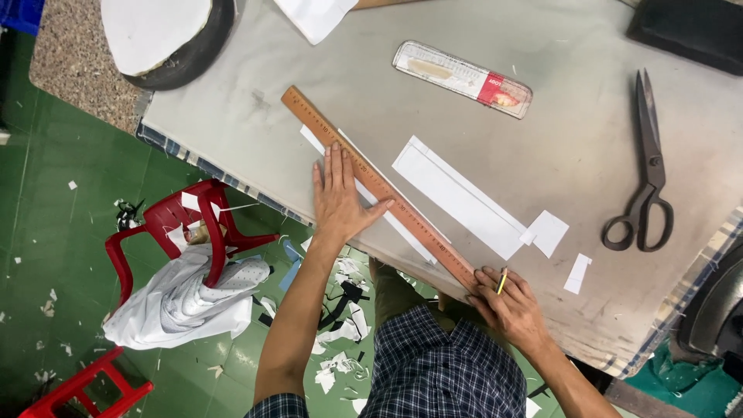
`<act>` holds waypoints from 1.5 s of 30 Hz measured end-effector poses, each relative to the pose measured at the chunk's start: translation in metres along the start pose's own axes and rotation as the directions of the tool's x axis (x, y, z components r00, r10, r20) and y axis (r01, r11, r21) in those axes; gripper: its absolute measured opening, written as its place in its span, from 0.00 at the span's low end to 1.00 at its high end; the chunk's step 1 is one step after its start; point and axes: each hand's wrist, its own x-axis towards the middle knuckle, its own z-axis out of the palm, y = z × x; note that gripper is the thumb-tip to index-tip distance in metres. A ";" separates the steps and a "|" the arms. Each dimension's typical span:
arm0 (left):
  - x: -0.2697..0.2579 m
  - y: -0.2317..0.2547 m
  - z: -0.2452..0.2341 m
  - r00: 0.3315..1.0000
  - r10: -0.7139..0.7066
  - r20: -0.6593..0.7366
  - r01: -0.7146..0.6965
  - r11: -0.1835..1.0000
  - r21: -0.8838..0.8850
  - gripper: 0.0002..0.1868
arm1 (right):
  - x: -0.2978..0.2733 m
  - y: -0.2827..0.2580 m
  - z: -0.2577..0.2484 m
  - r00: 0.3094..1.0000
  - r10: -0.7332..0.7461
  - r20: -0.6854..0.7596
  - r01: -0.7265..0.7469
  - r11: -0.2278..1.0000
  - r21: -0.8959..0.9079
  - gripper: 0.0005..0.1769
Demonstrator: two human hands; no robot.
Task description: The person uses shears to cut a white paper template into strips on a worktable. They measure and mark the paper with a ruler and pencil, then continue cutting along the marked lines to produce several narrow pieces.
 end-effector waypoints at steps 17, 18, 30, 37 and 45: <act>-0.001 0.025 -0.048 0.978 -0.041 0.203 0.077 0.981 -0.176 0.74 | 0.027 -0.015 -0.020 0.979 0.084 -0.183 -0.058 0.988 0.145 0.11; -0.001 0.026 -0.049 0.977 -0.047 0.210 0.084 0.982 -0.172 0.75 | 0.022 -0.013 -0.014 0.980 0.085 -0.182 -0.058 0.987 0.149 0.12; 0.003 0.026 -0.051 0.952 -0.090 0.292 0.132 0.983 -0.126 0.76 | 0.047 0.006 -0.030 0.921 0.386 0.044 -0.344 0.759 0.552 0.12; 0.009 0.026 -0.056 0.933 -0.094 0.348 0.131 0.988 -0.083 0.74 | 0.144 0.043 -0.034 0.897 0.283 0.341 -0.436 0.699 0.567 0.11; 0.010 0.021 -0.061 0.927 -0.080 0.366 0.134 0.983 -0.124 0.75 | 0.172 0.045 -0.019 0.789 0.226 0.571 -0.519 0.743 0.423 0.12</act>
